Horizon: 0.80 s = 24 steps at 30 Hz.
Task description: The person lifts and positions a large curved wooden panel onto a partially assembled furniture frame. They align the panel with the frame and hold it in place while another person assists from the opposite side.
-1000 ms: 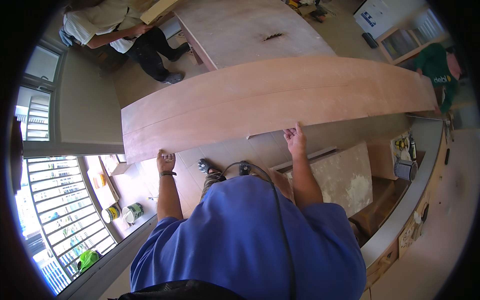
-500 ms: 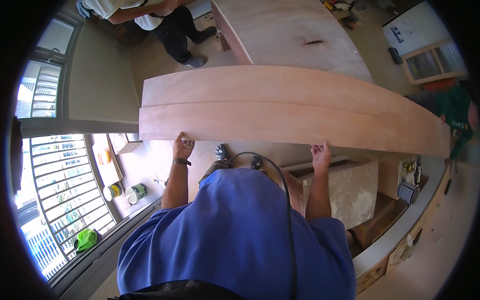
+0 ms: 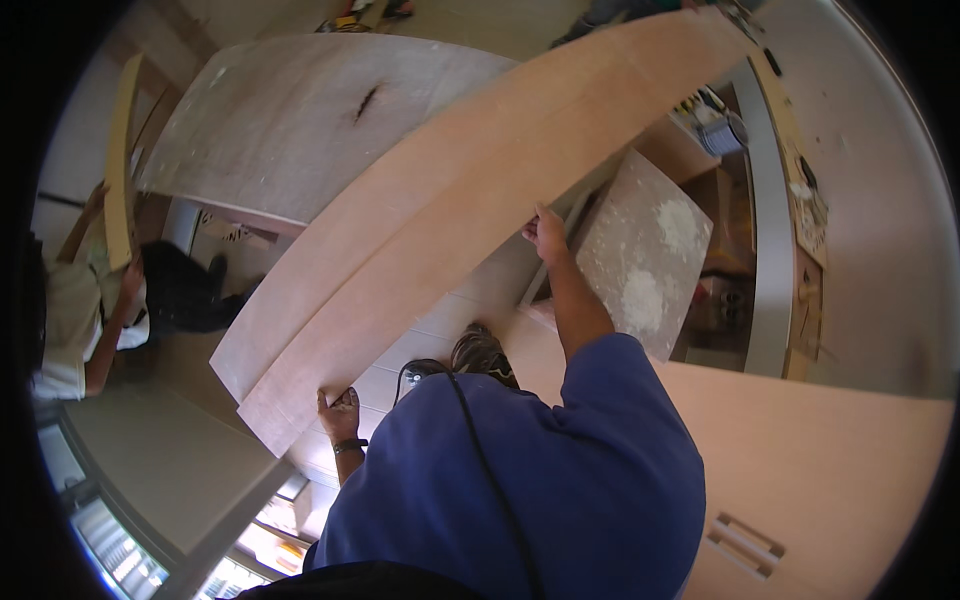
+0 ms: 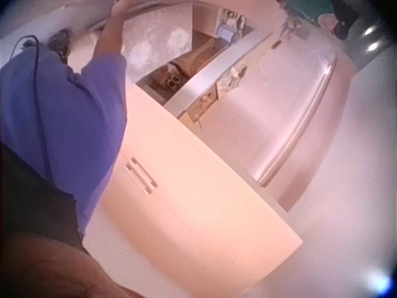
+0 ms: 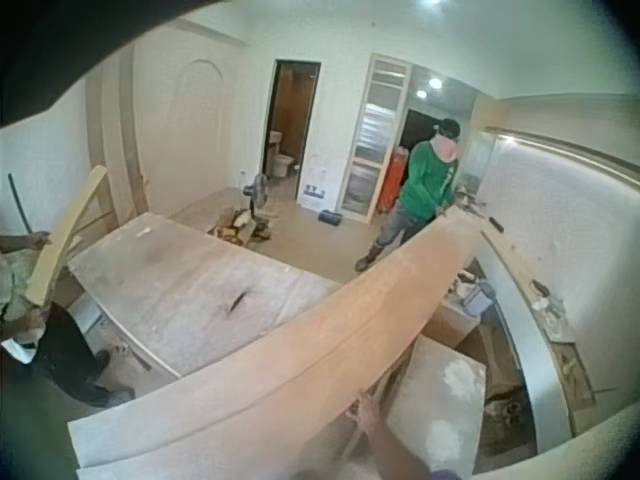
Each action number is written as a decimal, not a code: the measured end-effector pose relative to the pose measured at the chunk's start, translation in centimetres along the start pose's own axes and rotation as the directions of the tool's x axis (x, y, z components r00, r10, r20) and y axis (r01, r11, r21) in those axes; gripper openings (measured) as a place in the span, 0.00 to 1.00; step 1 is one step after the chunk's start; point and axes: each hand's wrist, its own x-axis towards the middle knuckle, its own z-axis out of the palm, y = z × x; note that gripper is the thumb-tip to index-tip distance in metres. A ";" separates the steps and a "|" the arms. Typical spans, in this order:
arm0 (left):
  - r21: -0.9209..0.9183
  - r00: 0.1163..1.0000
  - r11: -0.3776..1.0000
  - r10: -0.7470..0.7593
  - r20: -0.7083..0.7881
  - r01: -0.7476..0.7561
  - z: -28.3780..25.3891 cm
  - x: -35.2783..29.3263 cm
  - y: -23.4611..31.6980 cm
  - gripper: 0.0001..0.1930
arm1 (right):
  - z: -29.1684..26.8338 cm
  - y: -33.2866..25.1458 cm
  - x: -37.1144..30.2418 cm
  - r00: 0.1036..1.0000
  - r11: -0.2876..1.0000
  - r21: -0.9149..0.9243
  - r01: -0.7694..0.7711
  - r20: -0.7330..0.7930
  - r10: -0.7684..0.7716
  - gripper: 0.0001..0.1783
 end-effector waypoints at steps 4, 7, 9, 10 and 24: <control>0.066 0.999 0.998 0.010 -0.037 -0.007 2.5 -0.7 0.3 0.19 | -0.4 -1.7 -1.5 0.999 0.999 -0.022 0.036 -0.030 -0.037 0.16; 0.028 0.998 0.999 0.047 -0.029 -0.047 3.1 -1.6 0.8 0.19 | 1.0 -2.3 -2.4 0.998 0.997 -0.052 0.062 -0.006 -0.062 0.16; 0.004 0.997 0.998 0.070 -0.040 -0.070 1.3 -2.3 2.0 0.18 | 2.9 -1.9 -2.7 0.993 0.991 -0.061 0.117 0.025 -0.116 0.16; 0.000 0.997 0.998 0.070 -0.030 -0.070 0.3 -1.4 2.6 0.17 | 1.3 -0.4 -1.5 0.977 0.974 -0.079 0.212 0.052 -0.208 0.17; 0.017 0.946 0.952 0.302 0.114 -0.306 7.3 -0.8 8.4 0.13 | 7.8 -5.0 -5.7 0.982 0.983 0.031 0.182 0.048 -0.183 0.15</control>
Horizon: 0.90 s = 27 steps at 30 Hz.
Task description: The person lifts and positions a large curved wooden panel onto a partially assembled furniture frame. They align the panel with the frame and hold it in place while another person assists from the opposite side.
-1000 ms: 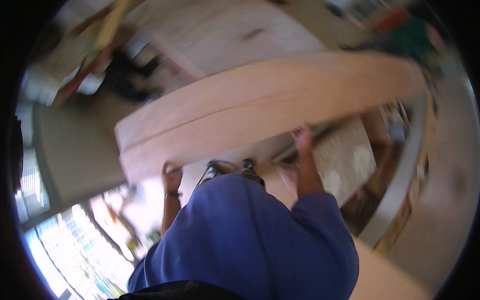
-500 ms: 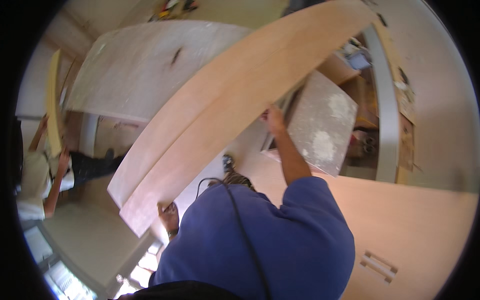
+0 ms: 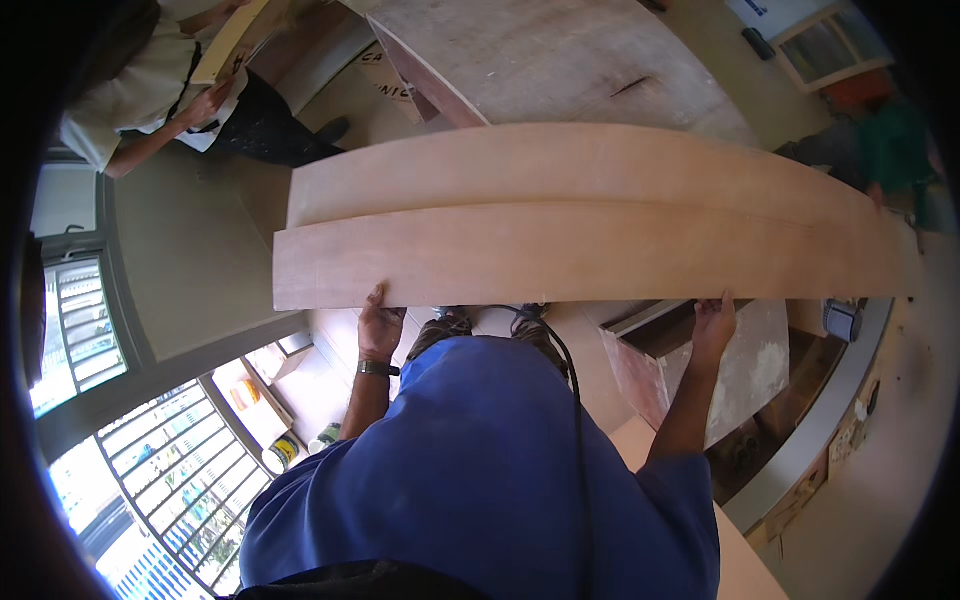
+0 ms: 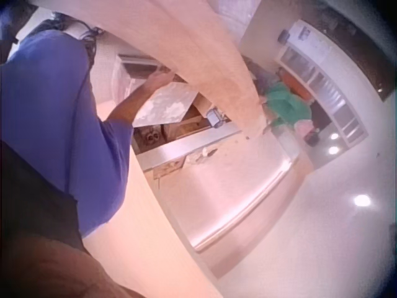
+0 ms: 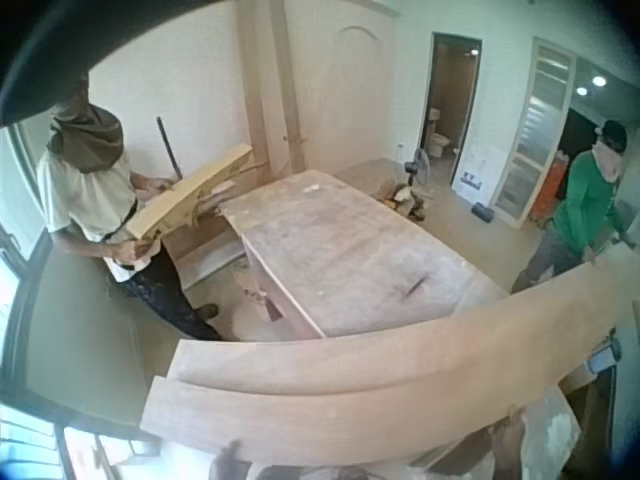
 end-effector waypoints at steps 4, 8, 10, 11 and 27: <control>0.119 0.986 0.991 0.037 0.162 -0.057 1.4 4.5 3.6 0.12 | 2.9 -0.9 1.3 0.998 0.995 0.080 0.054 0.029 -0.056 0.14; 0.107 0.966 0.993 0.015 0.258 -0.044 8.0 9.5 7.5 0.18 | 7.0 -2.2 3.4 0.995 0.990 0.098 0.104 -0.018 -0.103 0.13; 0.141 0.950 0.990 -0.020 0.312 -0.026 10.9 12.7 9.1 0.18 | 8.2 -1.9 5.5 0.994 0.988 0.110 0.105 0.003 -0.106 0.13; 0.159 0.941 0.987 -0.040 0.337 -0.015 12.1 14.1 9.5 0.18 | 8.6 -2.0 6.4 0.994 0.988 0.114 0.104 0.011 -0.106 0.13; 0.194 0.919 0.979 -0.015 0.395 -0.067 26.9 33.3 16.6 0.16 | 22.2 -2.4 10.9 0.990 0.971 0.208 0.117 -0.101 -0.098 0.15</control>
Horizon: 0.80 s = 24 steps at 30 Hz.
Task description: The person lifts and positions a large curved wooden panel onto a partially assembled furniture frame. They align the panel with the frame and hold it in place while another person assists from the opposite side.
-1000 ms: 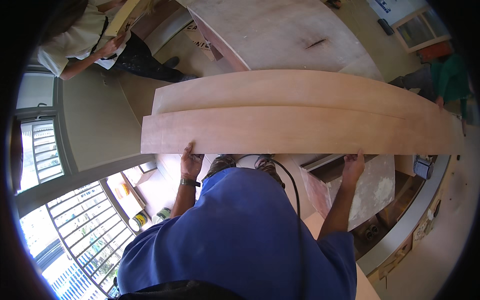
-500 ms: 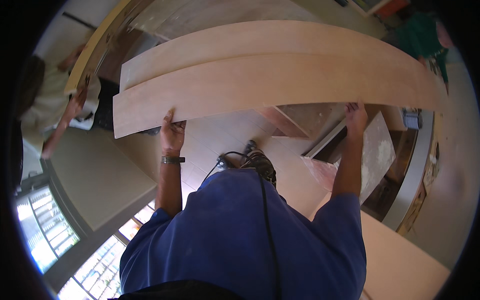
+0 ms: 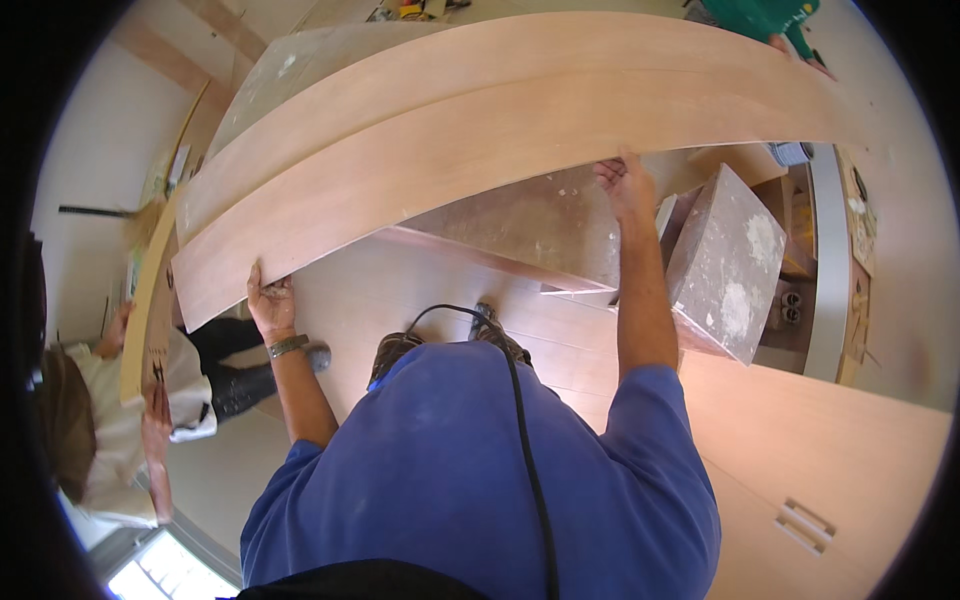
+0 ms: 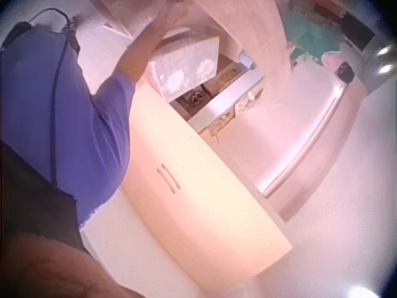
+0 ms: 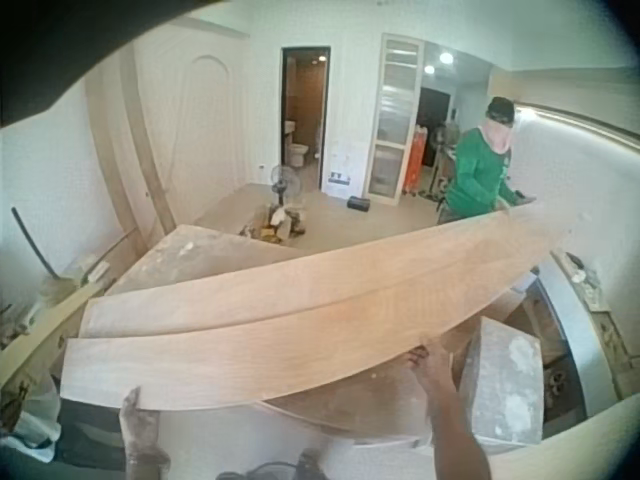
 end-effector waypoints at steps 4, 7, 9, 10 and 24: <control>0.070 0.999 0.997 0.011 0.038 -0.013 1.0 6.6 1.6 0.19 | 3.8 1.8 1.6 1.000 1.000 -0.008 0.016 -0.014 -0.016 0.15; 0.087 0.998 0.996 -0.034 0.049 0.030 0.8 11.1 3.0 0.20 | 7.3 2.6 2.2 0.997 0.998 -0.040 0.042 -0.062 -0.044 0.15; 0.107 0.996 0.993 -0.053 0.068 0.046 0.4 14.1 3.6 0.20 | 9.2 3.0 2.4 0.995 0.998 -0.041 0.047 -0.089 -0.051 0.15; 0.107 0.995 0.992 -0.070 0.067 0.063 -0.8 16.0 3.8 0.20 | 10.3 3.6 3.0 0.994 0.998 -0.041 0.046 -0.096 -0.050 0.15; 0.055 0.992 0.997 -0.064 0.111 0.058 0.9 29.3 10.0 0.13 | 17.8 7.9 4.8 0.996 0.998 0.021 0.062 -0.068 -0.060 0.15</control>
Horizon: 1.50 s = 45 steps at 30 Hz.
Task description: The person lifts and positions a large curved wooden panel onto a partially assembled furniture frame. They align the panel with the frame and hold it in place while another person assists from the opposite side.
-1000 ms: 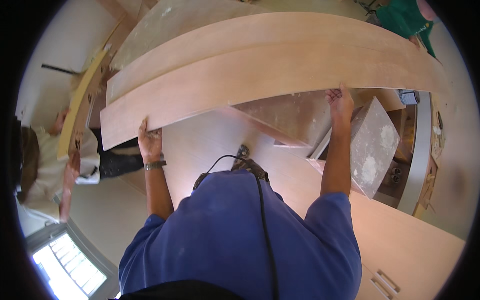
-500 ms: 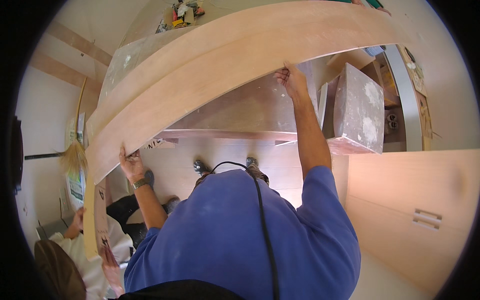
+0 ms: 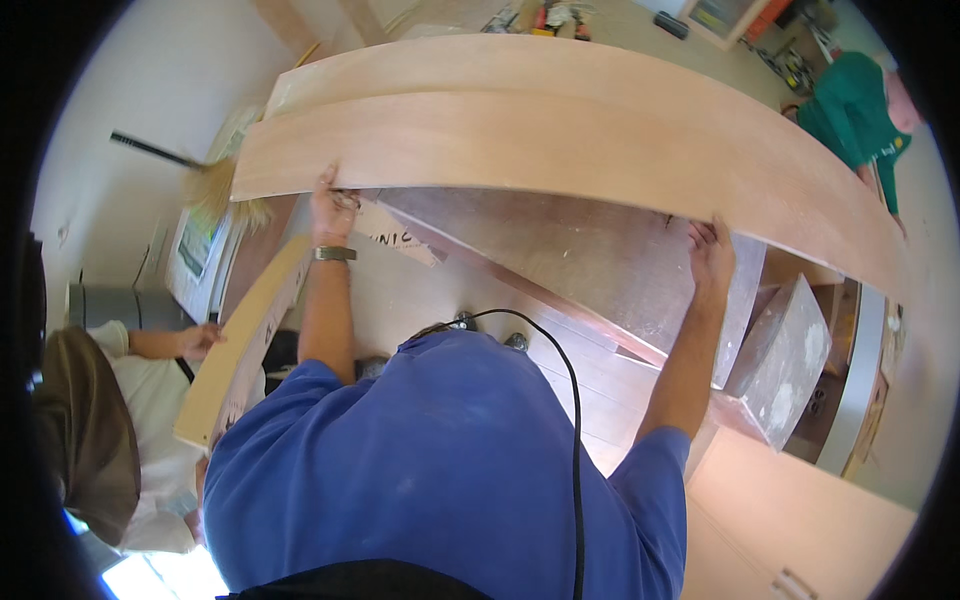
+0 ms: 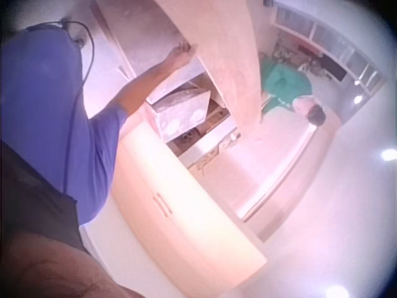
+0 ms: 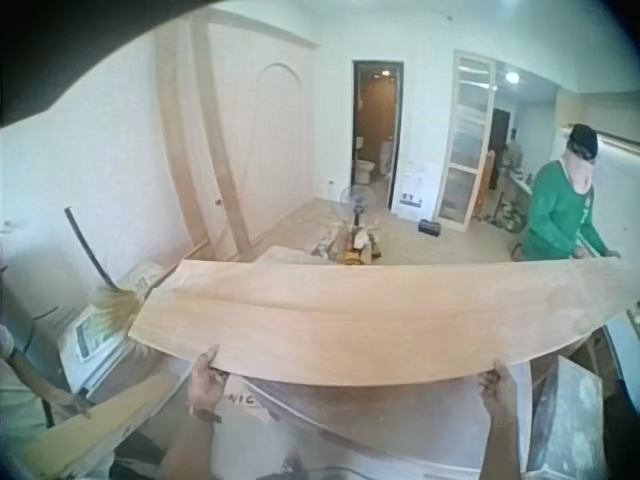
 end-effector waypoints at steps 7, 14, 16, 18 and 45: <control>0.069 0.997 0.997 -0.043 0.058 0.039 1.8 15.7 2.3 0.12 | 5.0 2.1 -2.8 0.999 0.934 -0.356 -0.025 -0.028 0.016 0.21; 0.131 0.960 0.961 -0.257 0.113 0.242 2.5 28.9 0.0 0.16 | 4.3 15.6 -14.7 0.882 0.930 -0.366 -0.036 -0.449 -0.143 0.14; 0.189 0.945 0.934 -0.320 0.071 0.302 2.5 31.2 -0.4 0.16 | 6.0 18.6 -18.8 0.793 0.945 -0.293 -0.148 -0.606 -0.063 0.12; 0.170 0.918 0.915 -0.385 0.095 0.366 2.4 33.9 -1.6 0.15 | 7.6 20.9 -20.8 0.731 0.957 -0.200 -0.209 -0.682 0.017 0.12; 0.443 0.613 0.563 -0.789 0.037 0.698 3.7 36.3 -7.5 0.19 | 10.1 26.9 -26.6 0.705 0.965 0.066 -0.255 -0.670 0.233 0.11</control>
